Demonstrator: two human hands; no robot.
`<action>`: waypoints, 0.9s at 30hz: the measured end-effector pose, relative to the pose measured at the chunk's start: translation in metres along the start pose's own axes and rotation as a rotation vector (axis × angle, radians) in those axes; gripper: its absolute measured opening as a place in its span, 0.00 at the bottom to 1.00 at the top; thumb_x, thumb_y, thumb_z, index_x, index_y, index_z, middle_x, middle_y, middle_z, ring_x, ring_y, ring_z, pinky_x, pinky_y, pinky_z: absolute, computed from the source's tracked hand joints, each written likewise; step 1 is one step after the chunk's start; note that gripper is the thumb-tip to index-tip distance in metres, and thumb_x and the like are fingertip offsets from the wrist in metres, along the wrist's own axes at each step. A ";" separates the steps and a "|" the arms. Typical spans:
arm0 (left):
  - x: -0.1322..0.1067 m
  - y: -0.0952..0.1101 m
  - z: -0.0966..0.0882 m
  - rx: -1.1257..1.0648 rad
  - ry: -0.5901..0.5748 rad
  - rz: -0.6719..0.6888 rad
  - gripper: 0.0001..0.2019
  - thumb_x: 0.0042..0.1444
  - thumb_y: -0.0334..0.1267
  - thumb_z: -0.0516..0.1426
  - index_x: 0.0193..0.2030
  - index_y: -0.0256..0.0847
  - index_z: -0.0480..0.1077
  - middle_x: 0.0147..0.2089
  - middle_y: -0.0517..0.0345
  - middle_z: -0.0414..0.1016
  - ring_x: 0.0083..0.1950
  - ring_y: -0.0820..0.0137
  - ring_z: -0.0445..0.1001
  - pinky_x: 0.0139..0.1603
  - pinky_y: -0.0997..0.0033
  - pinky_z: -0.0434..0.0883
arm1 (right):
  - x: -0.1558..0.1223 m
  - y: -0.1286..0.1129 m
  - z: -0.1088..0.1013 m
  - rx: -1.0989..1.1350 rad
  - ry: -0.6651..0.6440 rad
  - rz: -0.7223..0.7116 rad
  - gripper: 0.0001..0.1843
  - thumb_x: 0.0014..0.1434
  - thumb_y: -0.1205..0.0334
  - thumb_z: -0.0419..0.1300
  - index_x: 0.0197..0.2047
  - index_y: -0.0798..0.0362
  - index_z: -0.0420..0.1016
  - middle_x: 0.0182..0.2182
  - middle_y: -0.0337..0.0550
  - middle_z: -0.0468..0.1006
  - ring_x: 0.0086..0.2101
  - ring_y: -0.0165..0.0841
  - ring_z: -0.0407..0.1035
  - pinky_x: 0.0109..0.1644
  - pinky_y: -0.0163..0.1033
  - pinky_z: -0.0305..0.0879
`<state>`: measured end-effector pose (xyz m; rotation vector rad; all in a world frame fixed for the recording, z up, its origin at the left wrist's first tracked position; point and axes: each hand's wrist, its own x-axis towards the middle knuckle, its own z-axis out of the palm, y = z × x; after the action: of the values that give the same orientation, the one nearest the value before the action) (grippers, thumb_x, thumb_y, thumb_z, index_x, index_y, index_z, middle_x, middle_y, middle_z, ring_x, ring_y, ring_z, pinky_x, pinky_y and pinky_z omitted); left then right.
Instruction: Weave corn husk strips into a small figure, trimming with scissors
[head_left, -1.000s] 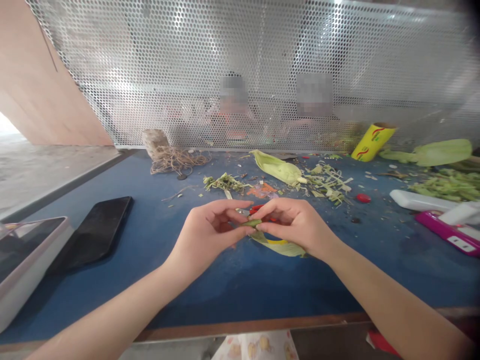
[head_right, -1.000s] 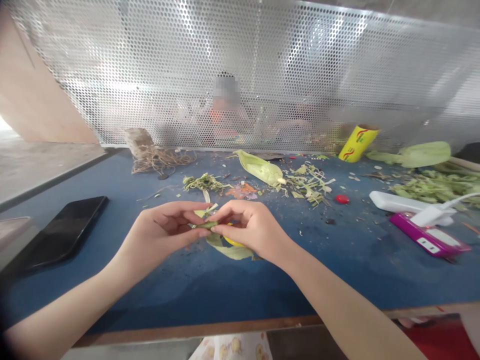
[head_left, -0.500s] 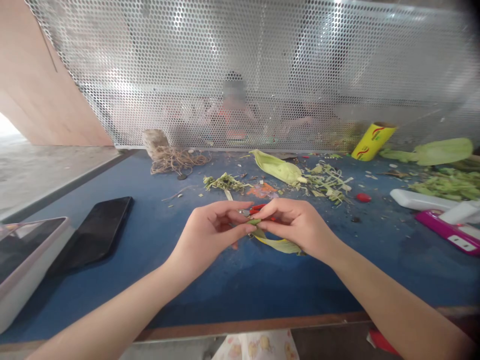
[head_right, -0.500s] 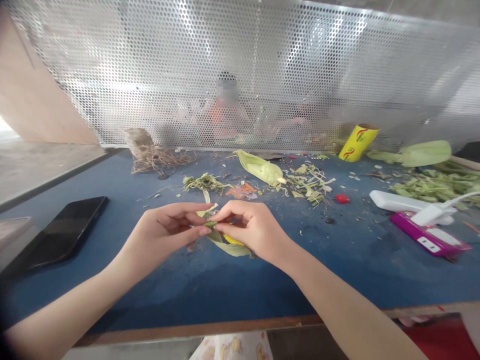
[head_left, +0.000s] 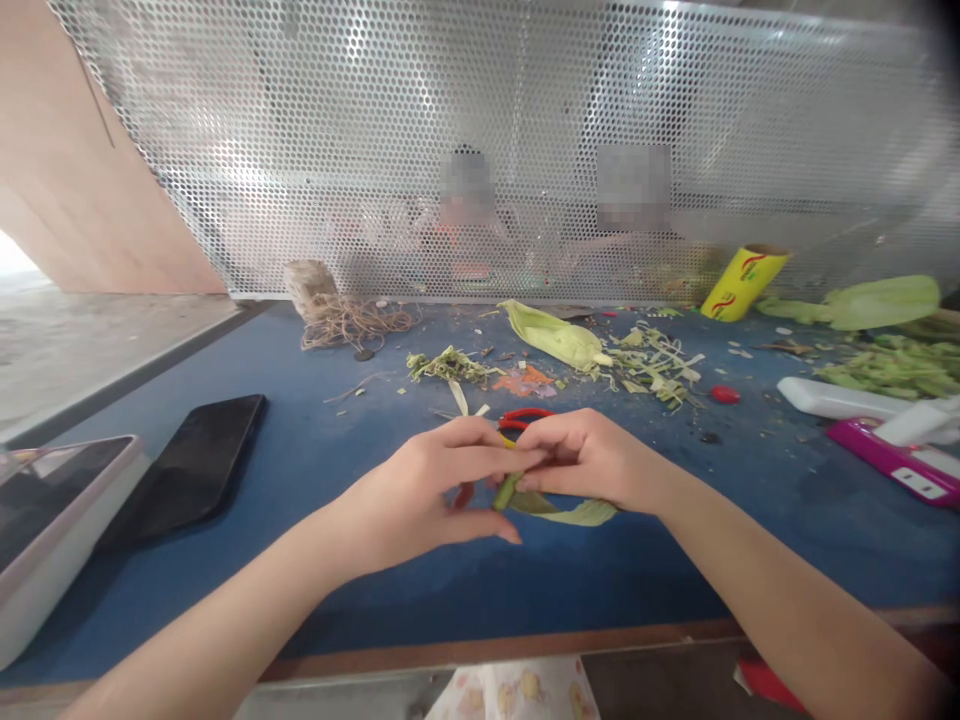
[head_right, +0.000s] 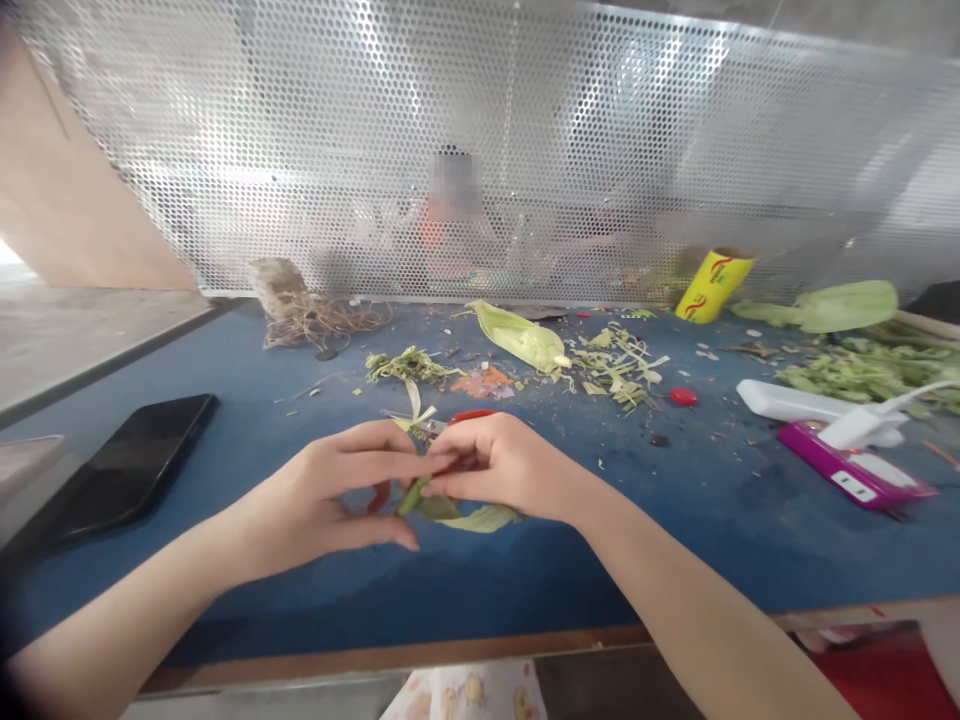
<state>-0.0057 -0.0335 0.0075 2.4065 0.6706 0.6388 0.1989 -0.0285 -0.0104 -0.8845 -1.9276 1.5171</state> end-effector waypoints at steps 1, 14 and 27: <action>0.000 0.000 -0.002 0.007 -0.034 0.009 0.20 0.47 0.38 0.61 0.50 0.47 0.69 0.37 0.58 0.66 0.27 0.78 0.64 0.31 0.78 0.69 | 0.000 0.000 -0.001 -0.008 -0.011 0.018 0.07 0.50 0.63 0.61 0.35 0.56 0.72 0.28 0.39 0.73 0.29 0.26 0.67 0.34 0.31 0.64; -0.001 0.001 -0.005 0.073 -0.108 0.113 0.10 0.54 0.36 0.55 0.43 0.39 0.70 0.40 0.53 0.69 0.41 0.71 0.68 0.44 0.76 0.66 | 0.000 0.002 0.004 0.021 -0.054 0.055 0.08 0.48 0.61 0.63 0.30 0.56 0.71 0.25 0.35 0.70 0.26 0.23 0.64 0.31 0.29 0.61; 0.000 -0.001 0.001 -0.141 0.089 -0.103 0.23 0.41 0.42 0.63 0.44 0.40 0.63 0.34 0.58 0.68 0.30 0.74 0.67 0.27 0.78 0.67 | 0.001 0.000 0.005 0.060 0.075 -0.041 0.06 0.48 0.65 0.63 0.32 0.56 0.71 0.27 0.39 0.75 0.28 0.25 0.70 0.33 0.30 0.66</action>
<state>-0.0056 -0.0333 0.0067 2.2096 0.7550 0.7281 0.1948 -0.0306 -0.0111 -0.8583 -1.8271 1.4885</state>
